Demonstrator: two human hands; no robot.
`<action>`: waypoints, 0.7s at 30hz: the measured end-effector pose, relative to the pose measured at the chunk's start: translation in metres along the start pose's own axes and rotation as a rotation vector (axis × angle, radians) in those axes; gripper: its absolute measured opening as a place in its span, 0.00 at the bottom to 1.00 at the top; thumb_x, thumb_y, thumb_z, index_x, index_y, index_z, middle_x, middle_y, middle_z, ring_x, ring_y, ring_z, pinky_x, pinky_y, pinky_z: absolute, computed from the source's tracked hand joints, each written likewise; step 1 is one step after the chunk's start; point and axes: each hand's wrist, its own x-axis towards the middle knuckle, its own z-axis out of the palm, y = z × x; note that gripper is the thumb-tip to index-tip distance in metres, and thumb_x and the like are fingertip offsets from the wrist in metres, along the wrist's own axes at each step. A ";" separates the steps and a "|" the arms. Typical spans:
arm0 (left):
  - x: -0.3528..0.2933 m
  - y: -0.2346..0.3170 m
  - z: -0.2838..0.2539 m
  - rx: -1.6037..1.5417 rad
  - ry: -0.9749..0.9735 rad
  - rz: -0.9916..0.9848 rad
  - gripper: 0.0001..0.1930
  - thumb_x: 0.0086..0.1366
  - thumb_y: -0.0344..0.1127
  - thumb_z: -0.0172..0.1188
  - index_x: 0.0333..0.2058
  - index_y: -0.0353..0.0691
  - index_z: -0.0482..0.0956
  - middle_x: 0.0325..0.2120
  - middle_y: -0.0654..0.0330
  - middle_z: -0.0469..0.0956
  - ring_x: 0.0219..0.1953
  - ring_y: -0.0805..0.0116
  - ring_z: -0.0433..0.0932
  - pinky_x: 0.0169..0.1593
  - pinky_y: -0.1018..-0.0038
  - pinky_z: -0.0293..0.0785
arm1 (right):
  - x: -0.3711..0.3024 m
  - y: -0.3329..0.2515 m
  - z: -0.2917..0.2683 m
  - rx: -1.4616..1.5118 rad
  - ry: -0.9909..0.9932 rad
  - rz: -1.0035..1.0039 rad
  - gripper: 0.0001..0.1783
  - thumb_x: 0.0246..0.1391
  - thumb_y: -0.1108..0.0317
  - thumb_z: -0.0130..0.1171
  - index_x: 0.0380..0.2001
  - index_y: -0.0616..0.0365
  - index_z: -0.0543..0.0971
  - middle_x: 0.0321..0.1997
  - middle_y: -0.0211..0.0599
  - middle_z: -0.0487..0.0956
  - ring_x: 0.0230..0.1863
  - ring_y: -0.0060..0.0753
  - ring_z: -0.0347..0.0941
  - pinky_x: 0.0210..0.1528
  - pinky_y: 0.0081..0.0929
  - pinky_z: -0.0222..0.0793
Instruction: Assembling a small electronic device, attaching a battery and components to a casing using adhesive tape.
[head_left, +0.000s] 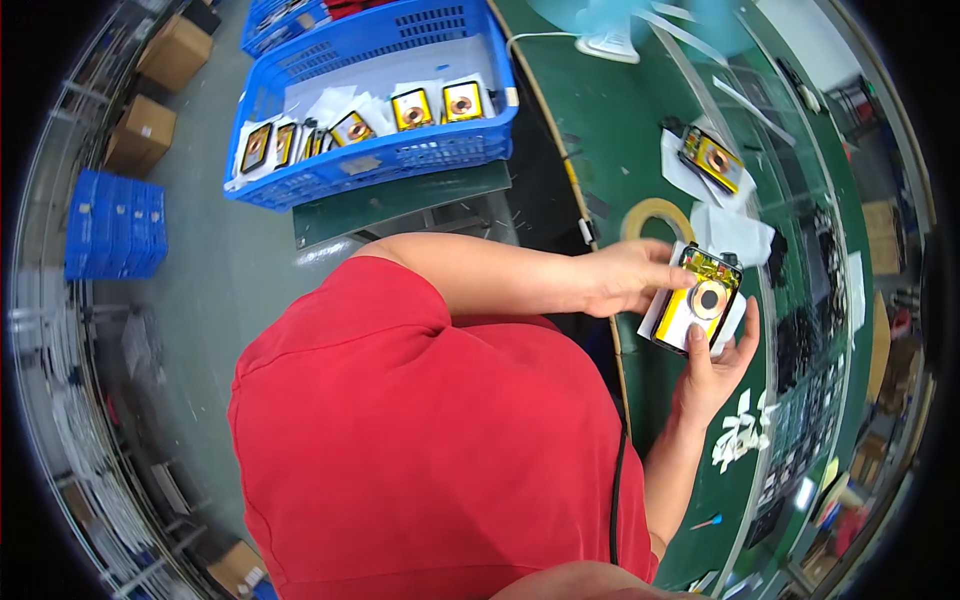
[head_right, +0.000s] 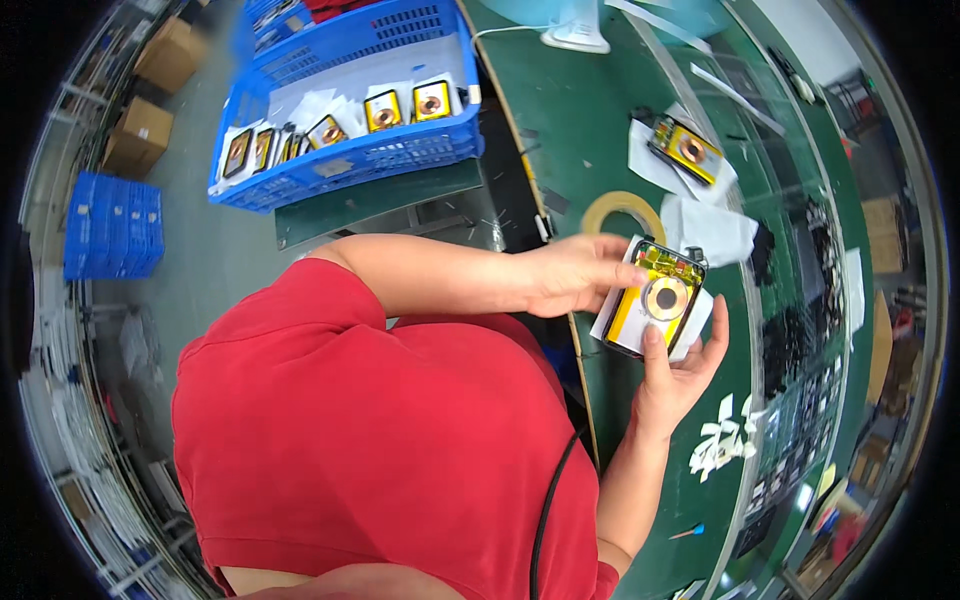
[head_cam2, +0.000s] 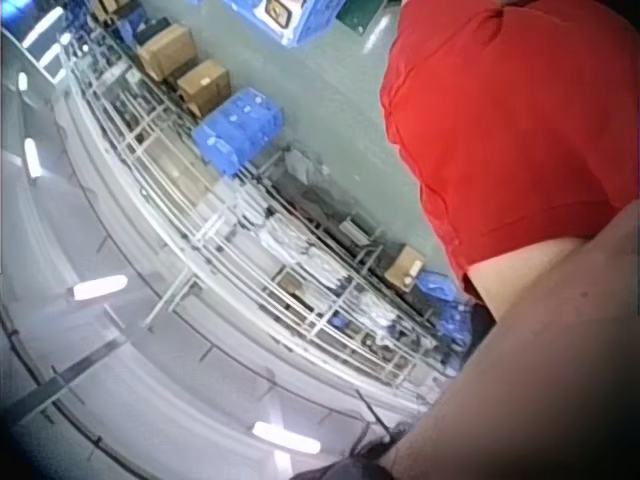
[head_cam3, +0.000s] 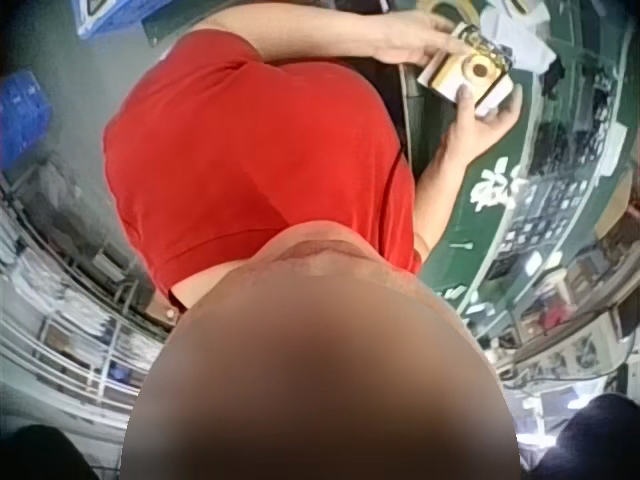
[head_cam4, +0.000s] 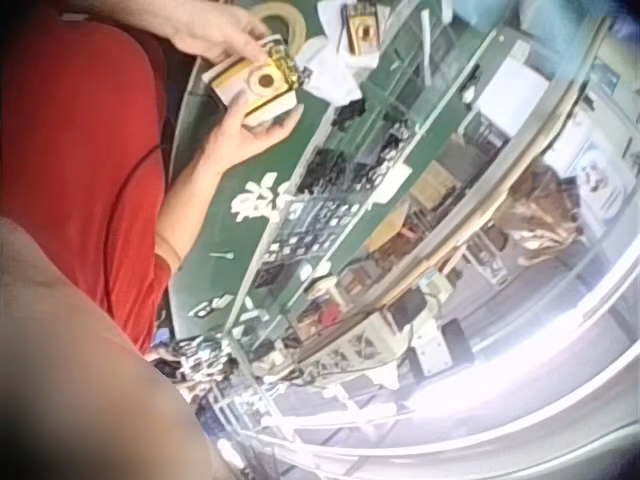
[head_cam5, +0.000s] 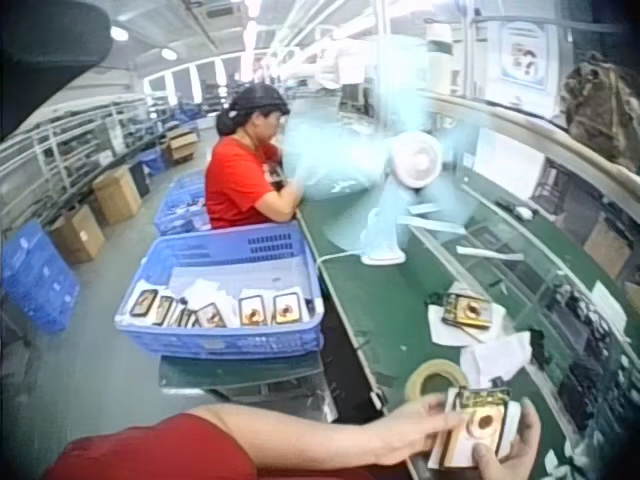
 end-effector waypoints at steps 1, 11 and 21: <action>-0.007 0.001 -0.001 -0.006 0.014 -0.055 0.23 0.67 0.36 0.67 0.56 0.32 0.72 0.49 0.55 0.80 0.51 0.61 0.81 0.57 0.58 0.78 | 0.001 0.004 0.004 -0.018 -0.016 -0.006 0.46 0.55 0.81 0.65 0.73 0.58 0.55 0.61 0.51 0.75 0.60 0.40 0.75 0.63 0.36 0.71; -0.061 0.063 -0.057 0.177 0.246 0.437 0.28 0.68 0.23 0.59 0.65 0.40 0.62 0.52 0.52 0.80 0.52 0.57 0.82 0.59 0.52 0.77 | 0.005 0.017 0.040 -0.131 -0.293 -0.041 0.52 0.59 0.73 0.66 0.77 0.54 0.44 0.58 0.48 0.75 0.38 0.26 0.77 0.44 0.21 0.72; -0.255 0.287 -0.278 0.547 1.337 1.046 0.15 0.67 0.36 0.67 0.47 0.33 0.78 0.41 0.55 0.82 0.42 0.65 0.81 0.45 0.69 0.77 | -0.008 0.050 -0.002 -0.284 -0.147 -0.081 0.41 0.62 0.80 0.58 0.74 0.58 0.53 0.55 0.45 0.76 0.37 0.21 0.74 0.46 0.21 0.73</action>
